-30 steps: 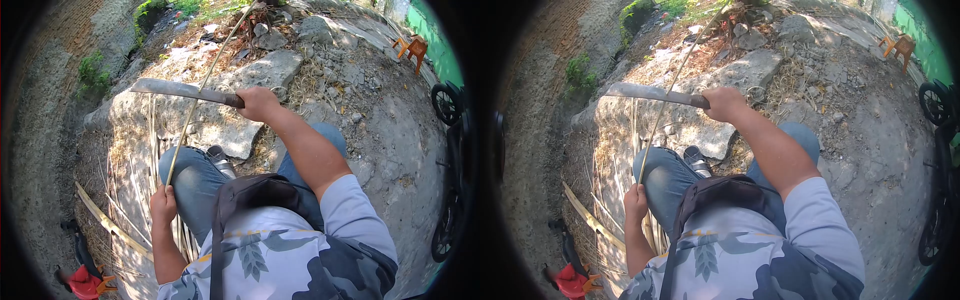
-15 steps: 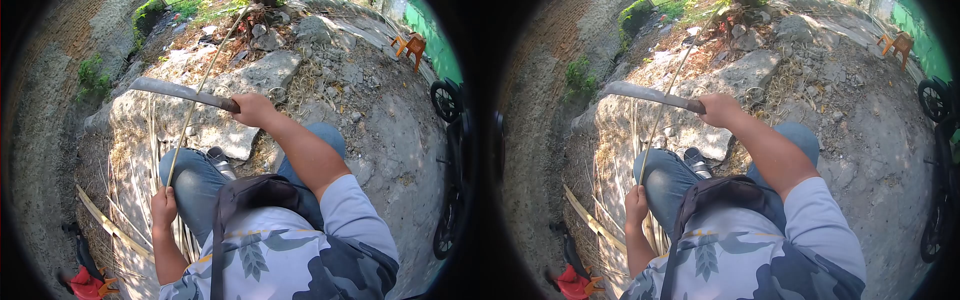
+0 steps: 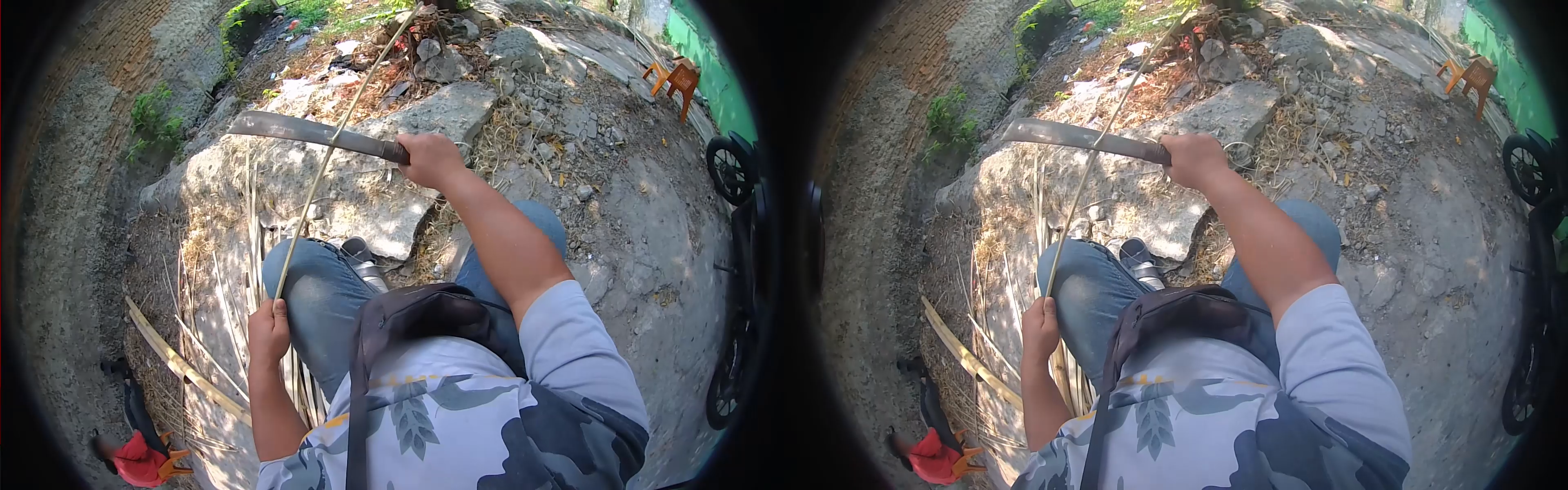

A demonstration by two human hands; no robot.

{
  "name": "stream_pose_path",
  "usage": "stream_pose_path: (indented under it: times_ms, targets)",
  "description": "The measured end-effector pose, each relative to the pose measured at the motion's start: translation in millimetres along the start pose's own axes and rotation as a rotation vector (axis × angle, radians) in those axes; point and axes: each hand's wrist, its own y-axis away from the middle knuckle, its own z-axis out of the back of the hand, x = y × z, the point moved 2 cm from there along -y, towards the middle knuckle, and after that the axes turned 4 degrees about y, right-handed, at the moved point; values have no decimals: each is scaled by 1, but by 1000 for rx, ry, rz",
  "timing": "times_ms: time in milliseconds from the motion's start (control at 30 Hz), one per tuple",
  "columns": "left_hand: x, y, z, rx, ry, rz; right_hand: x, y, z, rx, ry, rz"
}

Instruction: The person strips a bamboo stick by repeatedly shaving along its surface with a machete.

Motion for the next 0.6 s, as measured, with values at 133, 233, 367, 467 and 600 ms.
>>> stream_pose_path:
  times_ms: [133, 233, 367, 467, 600]
  targets:
    - [-1, -2, 4, 42, -18, 15, 3, 7, 9, 141, -89, -137]
    - [6, 1, 3, 50, 1, 33, -1, 6, -10, 109, -269, -15]
    - [10, -1, -2, 19, 50, 36, 33, 11, -7, -49, -100, 171]
    - [12, -2, -3, 13, 30, 34, 67, 20, -29, 23, 1, 412]
    - [24, 8, 5, 19, 117, -1, 68, 19, -23, -1, 30, 389]
